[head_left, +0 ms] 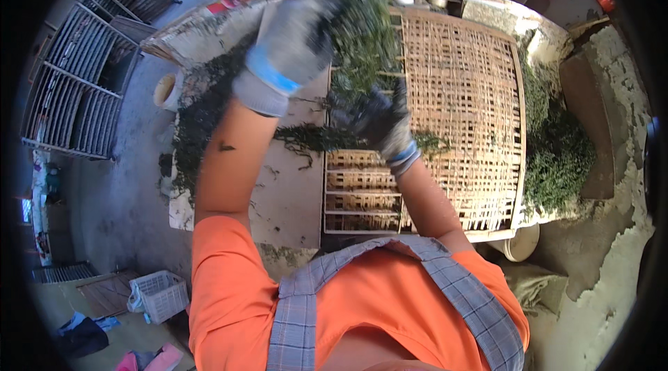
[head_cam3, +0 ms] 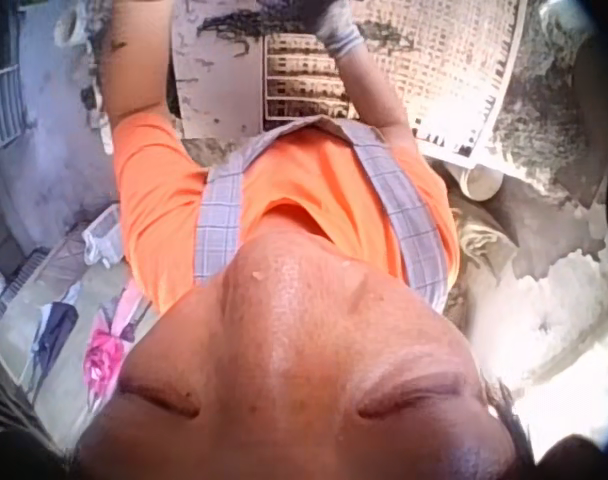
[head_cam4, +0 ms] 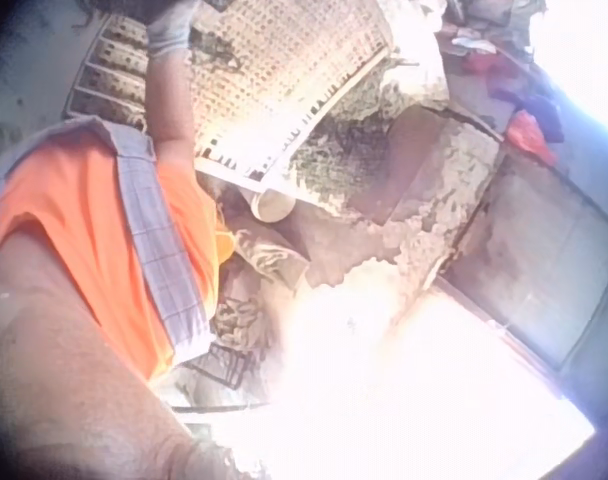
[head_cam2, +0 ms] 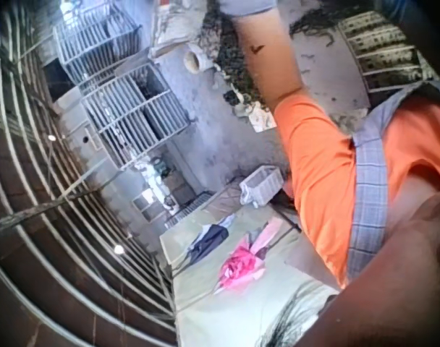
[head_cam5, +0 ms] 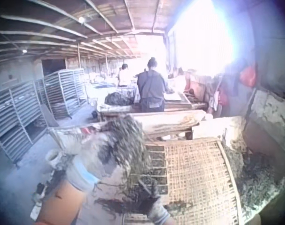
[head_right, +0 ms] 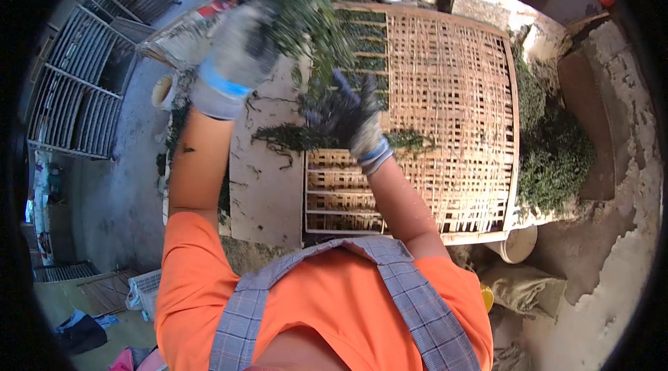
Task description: The person gathers bunches of long green leaves from a pile, lays them across a wooden lattice frame, and then uses a wooden panel to press and spread the leaves into the grid.
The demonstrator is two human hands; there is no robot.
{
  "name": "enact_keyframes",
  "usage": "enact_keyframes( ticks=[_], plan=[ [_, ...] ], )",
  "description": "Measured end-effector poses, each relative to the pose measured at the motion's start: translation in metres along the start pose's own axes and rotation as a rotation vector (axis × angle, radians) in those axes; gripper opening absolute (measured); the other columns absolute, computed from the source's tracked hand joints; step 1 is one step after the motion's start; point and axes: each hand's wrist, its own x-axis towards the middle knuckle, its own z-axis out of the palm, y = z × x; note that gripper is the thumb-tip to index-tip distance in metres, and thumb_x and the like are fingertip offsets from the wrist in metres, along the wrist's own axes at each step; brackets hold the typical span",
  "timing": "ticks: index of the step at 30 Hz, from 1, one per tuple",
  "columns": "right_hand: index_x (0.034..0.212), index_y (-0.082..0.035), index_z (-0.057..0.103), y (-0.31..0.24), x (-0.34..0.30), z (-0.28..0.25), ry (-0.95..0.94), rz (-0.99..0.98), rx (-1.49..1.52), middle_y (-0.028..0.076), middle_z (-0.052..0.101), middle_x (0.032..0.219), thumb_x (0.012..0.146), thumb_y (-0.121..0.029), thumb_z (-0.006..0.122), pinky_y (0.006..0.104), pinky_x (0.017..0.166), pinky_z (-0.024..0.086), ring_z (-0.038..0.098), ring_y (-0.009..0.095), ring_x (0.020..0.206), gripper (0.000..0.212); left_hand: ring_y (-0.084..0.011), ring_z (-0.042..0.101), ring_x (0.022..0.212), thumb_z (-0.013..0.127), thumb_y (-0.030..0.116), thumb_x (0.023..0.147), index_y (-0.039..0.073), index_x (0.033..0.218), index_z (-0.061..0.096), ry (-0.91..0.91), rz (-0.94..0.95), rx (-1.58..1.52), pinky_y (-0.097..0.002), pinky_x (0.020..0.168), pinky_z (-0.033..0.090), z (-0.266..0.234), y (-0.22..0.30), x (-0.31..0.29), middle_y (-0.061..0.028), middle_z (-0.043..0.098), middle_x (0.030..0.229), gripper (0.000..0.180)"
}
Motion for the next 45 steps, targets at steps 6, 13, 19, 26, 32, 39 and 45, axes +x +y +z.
enact_keyframes(
  ticks=[6, 13, 19, 26, 32, 39, 45],
  plan=[
    [0.105, -0.006, 0.068, -0.054, -0.008, -0.051, 0.372, -0.207, -0.959, 0.008, 0.071, 0.101, 0.093, -0.003, 0.057, 0.0299, 0.078, 0.054, 0.068, 0.022, 0.088, 0.017, -0.0364, 0.05, 0.121, 0.062, 0.008, 0.079, 0.027, 0.152, 0.029, -0.4, -0.34, 1.614, -0.0405, 0.094, 0.049, 0.038, -0.175, -0.082, -0.0126, 0.045, 0.137, 0.083],
    [0.111, -0.016, 0.07, -0.045, -0.056, -0.129, 0.336, -0.345, -2.384, 0.007, 0.066, 0.119, 0.08, -0.001, 0.068, 0.0369, 0.104, 0.047, 0.059, 0.025, 0.117, 0.034, -0.0316, 0.044, 0.129, 0.059, 0.004, 0.08, 0.02, 0.144, 0.044, -0.632, 0.17, 1.664, -0.0392, 0.108, 0.038, -0.059, -0.243, -0.185, -0.0117, 0.039, 0.149, 0.068],
    [0.114, -0.002, 0.062, -0.024, -0.081, -0.156, 1.068, -0.77, -1.959, 0.014, 0.066, 0.096, 0.092, -0.011, 0.054, 0.0353, 0.071, 0.058, 0.065, 0.022, 0.075, 0.024, -0.0335, 0.038, 0.135, 0.058, 0.025, 0.087, 0.007, 0.138, 0.049, -0.148, -0.885, 1.292, -0.0479, 0.112, 0.028, 0.009, -0.238, -0.199, -0.0205, 0.043, 0.143, 0.056],
    [0.112, -0.015, 0.07, -0.005, -0.077, -0.113, 0.871, -0.132, -1.862, 0.011, 0.072, 0.096, 0.088, -0.022, 0.067, 0.0324, 0.077, 0.059, 0.069, 0.023, 0.09, 0.025, -0.0277, 0.024, 0.145, 0.049, 0.039, 0.093, 0.007, 0.143, 0.045, -0.543, -0.272, 1.46, -0.0443, 0.121, 0.011, -0.027, -0.239, -0.234, -0.0102, 0.04, 0.151, 0.059],
    [0.123, -0.008, 0.06, -0.009, -0.013, -0.137, 0.966, 0.123, -2.014, 0.015, 0.068, 0.116, 0.081, -0.036, 0.076, 0.0327, 0.088, 0.053, 0.067, 0.023, 0.101, 0.053, -0.0279, 0.024, 0.146, 0.037, 0.046, 0.098, 0.016, 0.149, 0.036, -0.721, -0.361, 1.498, -0.0436, 0.122, 0.006, 0.008, -0.249, -0.221, -0.0115, 0.033, 0.155, 0.059],
    [0.104, -0.011, 0.071, -0.05, -0.018, -0.102, 0.648, 0.123, -1.605, 0.009, 0.074, 0.1, 0.085, -0.027, 0.072, 0.0331, 0.079, 0.055, 0.07, 0.019, 0.087, 0.025, -0.0293, 0.031, 0.142, 0.038, 0.044, 0.098, 0.017, 0.15, 0.034, -0.694, -0.419, 1.347, -0.043, 0.121, 0.014, -0.014, -0.231, -0.218, -0.0113, 0.035, 0.154, 0.058],
    [0.12, -0.021, 0.066, 0.008, 0.006, -0.062, 0.105, 0.121, -2.288, 0.005, 0.068, 0.117, 0.084, -0.011, 0.064, 0.0363, 0.088, 0.056, 0.067, 0.025, 0.099, 0.038, -0.0276, 0.027, 0.144, 0.044, 0.041, 0.096, 0.017, 0.15, 0.034, -0.801, -0.501, 1.453, -0.0434, 0.122, 0.011, -0.006, -0.242, -0.224, -0.0107, 0.033, 0.155, 0.06]
  ],
)
